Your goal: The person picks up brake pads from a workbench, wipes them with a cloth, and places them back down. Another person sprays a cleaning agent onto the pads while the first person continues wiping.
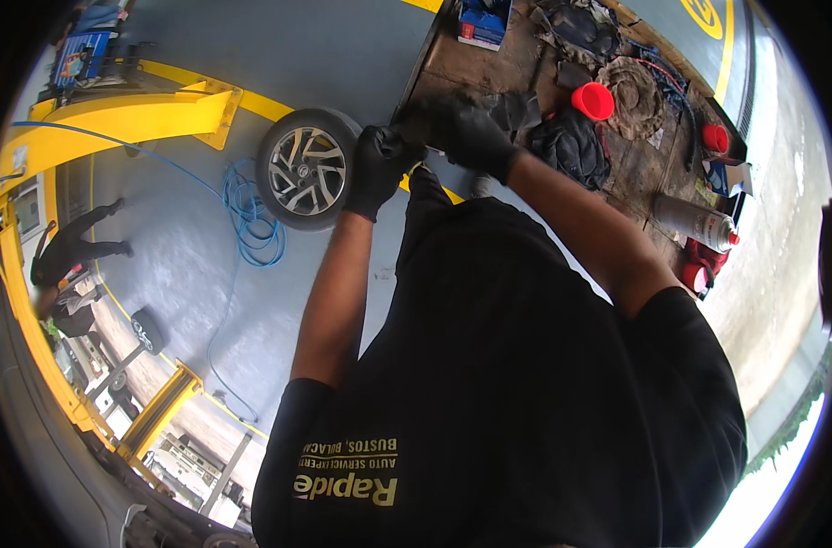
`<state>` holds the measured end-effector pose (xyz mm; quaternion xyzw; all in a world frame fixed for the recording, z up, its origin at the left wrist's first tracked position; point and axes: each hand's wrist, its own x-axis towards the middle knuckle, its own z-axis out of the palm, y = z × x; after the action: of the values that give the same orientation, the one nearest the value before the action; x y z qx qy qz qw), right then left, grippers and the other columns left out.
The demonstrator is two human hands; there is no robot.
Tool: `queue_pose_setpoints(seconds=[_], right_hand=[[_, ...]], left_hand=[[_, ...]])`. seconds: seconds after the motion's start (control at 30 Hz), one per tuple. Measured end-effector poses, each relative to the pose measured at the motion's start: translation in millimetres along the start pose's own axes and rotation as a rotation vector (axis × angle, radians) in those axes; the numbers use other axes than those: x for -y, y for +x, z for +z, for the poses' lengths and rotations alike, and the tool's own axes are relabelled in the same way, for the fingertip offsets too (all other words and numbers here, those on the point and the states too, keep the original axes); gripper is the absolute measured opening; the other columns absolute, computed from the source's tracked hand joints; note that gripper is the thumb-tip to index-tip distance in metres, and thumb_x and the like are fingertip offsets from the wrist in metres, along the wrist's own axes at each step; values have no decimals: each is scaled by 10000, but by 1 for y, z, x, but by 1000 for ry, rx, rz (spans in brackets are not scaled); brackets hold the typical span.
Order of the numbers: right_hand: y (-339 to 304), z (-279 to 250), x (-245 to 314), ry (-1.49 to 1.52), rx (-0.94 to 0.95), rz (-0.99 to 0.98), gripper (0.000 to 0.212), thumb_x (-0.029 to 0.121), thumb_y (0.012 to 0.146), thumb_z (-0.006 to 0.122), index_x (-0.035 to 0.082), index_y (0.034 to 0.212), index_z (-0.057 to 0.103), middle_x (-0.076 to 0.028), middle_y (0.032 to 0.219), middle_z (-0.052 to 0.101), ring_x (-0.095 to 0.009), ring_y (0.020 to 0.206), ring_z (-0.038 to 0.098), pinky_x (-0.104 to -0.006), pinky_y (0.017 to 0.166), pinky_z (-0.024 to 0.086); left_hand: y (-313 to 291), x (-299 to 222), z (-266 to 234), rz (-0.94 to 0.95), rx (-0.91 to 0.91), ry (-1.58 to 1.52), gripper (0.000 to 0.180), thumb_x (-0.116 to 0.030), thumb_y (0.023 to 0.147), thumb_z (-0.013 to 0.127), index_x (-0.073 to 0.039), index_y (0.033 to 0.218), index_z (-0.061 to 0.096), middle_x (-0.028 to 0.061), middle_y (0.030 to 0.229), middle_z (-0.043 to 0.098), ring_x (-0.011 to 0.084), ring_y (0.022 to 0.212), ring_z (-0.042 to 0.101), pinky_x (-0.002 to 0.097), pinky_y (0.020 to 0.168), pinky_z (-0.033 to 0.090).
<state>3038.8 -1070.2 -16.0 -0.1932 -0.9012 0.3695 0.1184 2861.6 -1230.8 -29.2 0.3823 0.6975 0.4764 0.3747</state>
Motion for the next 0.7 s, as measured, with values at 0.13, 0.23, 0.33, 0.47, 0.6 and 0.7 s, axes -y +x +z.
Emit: queue_pose_setpoints(seconds=[0.13,0.23,0.33,0.47,0.6,0.7], right_hand=[[-6,-3,0,-54,-138,-135,450,251,975,771,143,1411,750,-156,1248,798,-392,1116,783,-488,954,626],[14,-9,-24,-137,-35,32,368,272,1009,744,160,1357,789,-170,1174,821,-397,1088,793,-489,923,633],[21,-9,-53,94,-177,32,345,248,1056,692,144,1372,784,-193,1190,815,-419,1082,789,-518,927,626],[11,-45,-47,161,-372,300,347,235,1085,660,92,1383,765,-205,1191,809,-435,1082,785,-541,938,621],[-7,-25,-57,-36,-315,119,366,191,1051,668,88,1393,748,-193,1174,812,-423,1080,789,-518,934,628],[-16,3,-28,53,-277,-68,372,186,1013,689,128,1373,758,-163,1158,818,-389,1064,797,-493,924,633]], left_hand=[[-6,8,0,-5,-13,32,486,-192,854,1013,31,1159,708,80,1059,797,150,948,740,360,876,629],[-1,3,1,97,-57,61,462,-213,857,1008,29,1133,727,86,1080,794,163,964,745,360,879,622],[-5,-6,0,114,-19,230,443,-241,841,996,6,1113,747,138,1131,779,205,1026,755,371,886,613],[-1,-33,3,268,-79,690,486,-364,830,950,-42,1144,768,191,1115,729,333,1036,752,468,876,604],[9,-40,14,326,-105,868,557,-517,857,882,-64,1164,783,187,1017,696,437,942,718,570,850,573],[13,-37,12,345,-117,870,552,-539,859,873,-46,1093,796,198,993,694,436,916,721,551,816,575]])
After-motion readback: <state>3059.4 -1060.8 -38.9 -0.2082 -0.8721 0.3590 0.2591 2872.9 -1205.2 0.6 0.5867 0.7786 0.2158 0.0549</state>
